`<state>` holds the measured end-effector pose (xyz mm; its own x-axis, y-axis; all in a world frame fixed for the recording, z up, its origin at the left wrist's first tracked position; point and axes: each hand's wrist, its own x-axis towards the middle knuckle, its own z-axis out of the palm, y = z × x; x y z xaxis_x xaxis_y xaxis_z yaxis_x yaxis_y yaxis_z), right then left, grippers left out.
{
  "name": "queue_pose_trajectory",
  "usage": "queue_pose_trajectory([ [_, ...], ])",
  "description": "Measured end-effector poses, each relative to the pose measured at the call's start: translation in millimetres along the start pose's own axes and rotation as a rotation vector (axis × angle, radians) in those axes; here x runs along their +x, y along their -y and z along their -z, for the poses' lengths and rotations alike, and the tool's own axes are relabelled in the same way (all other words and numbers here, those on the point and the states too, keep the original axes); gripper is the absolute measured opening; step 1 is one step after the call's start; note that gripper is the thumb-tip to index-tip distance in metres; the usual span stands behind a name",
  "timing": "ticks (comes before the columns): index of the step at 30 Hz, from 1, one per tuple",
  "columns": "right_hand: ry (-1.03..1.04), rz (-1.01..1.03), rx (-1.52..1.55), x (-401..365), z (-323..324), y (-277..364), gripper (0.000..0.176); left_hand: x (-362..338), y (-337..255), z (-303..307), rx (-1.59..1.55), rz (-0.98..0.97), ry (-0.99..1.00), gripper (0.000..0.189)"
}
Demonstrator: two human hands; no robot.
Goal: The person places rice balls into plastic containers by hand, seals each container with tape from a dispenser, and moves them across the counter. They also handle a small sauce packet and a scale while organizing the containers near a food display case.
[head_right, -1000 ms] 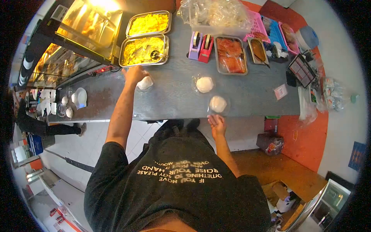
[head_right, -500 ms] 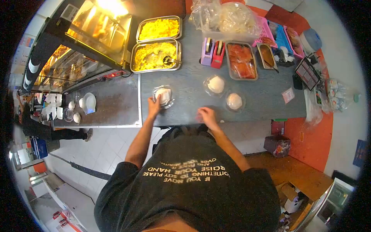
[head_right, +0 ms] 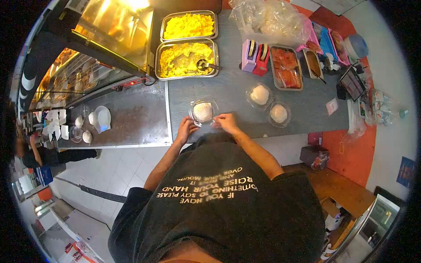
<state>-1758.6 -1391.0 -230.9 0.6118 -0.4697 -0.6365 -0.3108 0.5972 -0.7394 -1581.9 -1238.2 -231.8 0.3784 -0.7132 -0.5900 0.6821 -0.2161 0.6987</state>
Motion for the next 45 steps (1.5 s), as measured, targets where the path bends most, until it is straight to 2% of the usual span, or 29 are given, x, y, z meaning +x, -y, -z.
queue_pose_trajectory([
  [2, 0.002, -0.007, -0.022, 3, 2, 0, 0.021, 2, 5, 10, 0.113, 0.048, 0.129, 0.031],
  [3, 0.013, -0.014, -0.045, 3, 3, 1, 0.020, -8, -6, -1, 0.118, 0.040, 0.090, 0.024],
  [6, 0.021, 0.015, -0.120, 6, 3, 7, 0.020, -1, 1, -5, 0.232, -0.004, 0.056, 0.023],
  [10, 0.040, 0.067, -0.076, 12, 8, 16, 0.020, 0, 3, -17, 0.232, 0.082, 0.062, 0.021],
  [13, 0.082, -0.019, -0.080, 8, 16, 40, 0.025, 0, 5, -24, 0.196, 0.100, 0.003, 0.023],
  [15, 0.023, -0.044, -0.814, -1, 24, 88, 0.024, 0, 8, -26, 0.120, 0.134, -0.044, 0.022],
  [17, -0.448, 0.575, -0.712, 32, 70, 99, 0.022, 1, 10, -26, 0.068, 0.161, -0.064, 0.021],
  [18, -0.705, 0.857, -0.638, 34, 90, 126, 0.018, 1, 11, -28, 0.018, 0.195, -0.088, 0.021],
  [19, -0.813, 0.819, -0.586, 25, 105, 164, 0.016, -1, 11, -33, -0.026, 0.197, -0.102, 0.020],
  [20, -0.892, 0.734, -0.545, 45, 138, 172, 0.021, -2, 14, -35, -0.030, 0.200, -0.111, 0.020],
  [21, -0.914, 0.519, -0.588, 51, 156, 188, 0.024, -1, 16, -35, -0.072, 0.218, -0.105, 0.015],
  [22, -0.909, 0.515, -0.590, 58, 166, 193, 0.024, -1, 18, -37, -0.112, 0.237, -0.098, 0.011],
  [24, -0.638, -0.003, -0.005, 71, 179, 203, 0.026, 2, 19, -43, -0.152, 0.245, -0.119, 0.009],
  [25, -0.610, -0.067, 0.010, 72, 182, 206, 0.025, 1, 21, -45, -0.167, 0.222, -0.116, 0.012],
  [26, -0.600, -0.073, 0.006, 76, 189, 201, 0.025, 0, 23, -45, -0.182, 0.198, -0.114, 0.016],
  [28, -0.486, 0.058, 0.280, 87, 203, 181, 0.028, -3, 23, -48, -0.177, 0.201, -0.146, 0.016],
  [29, -0.433, 0.242, 0.358, 82, 202, 173, 0.025, -2, 22, -51, -0.171, 0.201, -0.160, 0.016],
  [30, -0.424, 0.239, 0.352, 85, 207, 163, 0.025, -1, 20, -53, -0.177, 0.196, -0.168, 0.016],
  [32, -0.548, 0.372, -0.283, 93, 225, 132, 0.018, -3, 20, -58, -0.146, 0.210, -0.202, 0.018],
  [33, -0.673, 0.505, -0.612, 70, 206, 145, 0.016, -5, 19, -62, -0.151, 0.211, -0.211, 0.018],
  [34, -0.665, 0.500, -0.613, 68, 202, 147, 0.016, -6, 17, -66, -0.176, 0.207, -0.215, 0.019],
  [36, -1.039, 0.587, -1.281, 71, 198, 147, 0.020, -5, 18, -71, -0.203, 0.202, -0.225, 0.020],
  [37, -1.034, 0.586, -1.282, 67, 198, 142, 0.020, -5, 20, -73, -0.274, 0.153, -0.176, 0.020],
  [38, -0.987, 0.707, -1.204, 61, 200, 139, 0.020, -4, 20, -75, -0.345, 0.098, -0.123, 0.021],
  [39, -0.935, 0.839, -1.123, 62, 200, 142, 0.020, -1, 19, -77, -0.350, 0.114, -0.150, 0.019],
  [40, -0.923, 0.852, -1.125, 56, 186, 146, 0.020, 2, 18, -79, -0.359, 0.102, -0.156, 0.019],
  [42, -0.602, 0.871, -0.673, 23, 133, 144, 0.020, 0, 21, -82, -0.480, 0.056, -0.092, 0.019],
  [44, 0.046, 0.409, -0.299, 17, 97, 112, 0.022, 1, 20, -84, -0.476, 0.060, -0.108, 0.020],
  [45, 0.128, 0.321, -0.387, 6, 74, 103, 0.023, 2, 20, -85, -0.485, 0.044, -0.108, 0.019],
])
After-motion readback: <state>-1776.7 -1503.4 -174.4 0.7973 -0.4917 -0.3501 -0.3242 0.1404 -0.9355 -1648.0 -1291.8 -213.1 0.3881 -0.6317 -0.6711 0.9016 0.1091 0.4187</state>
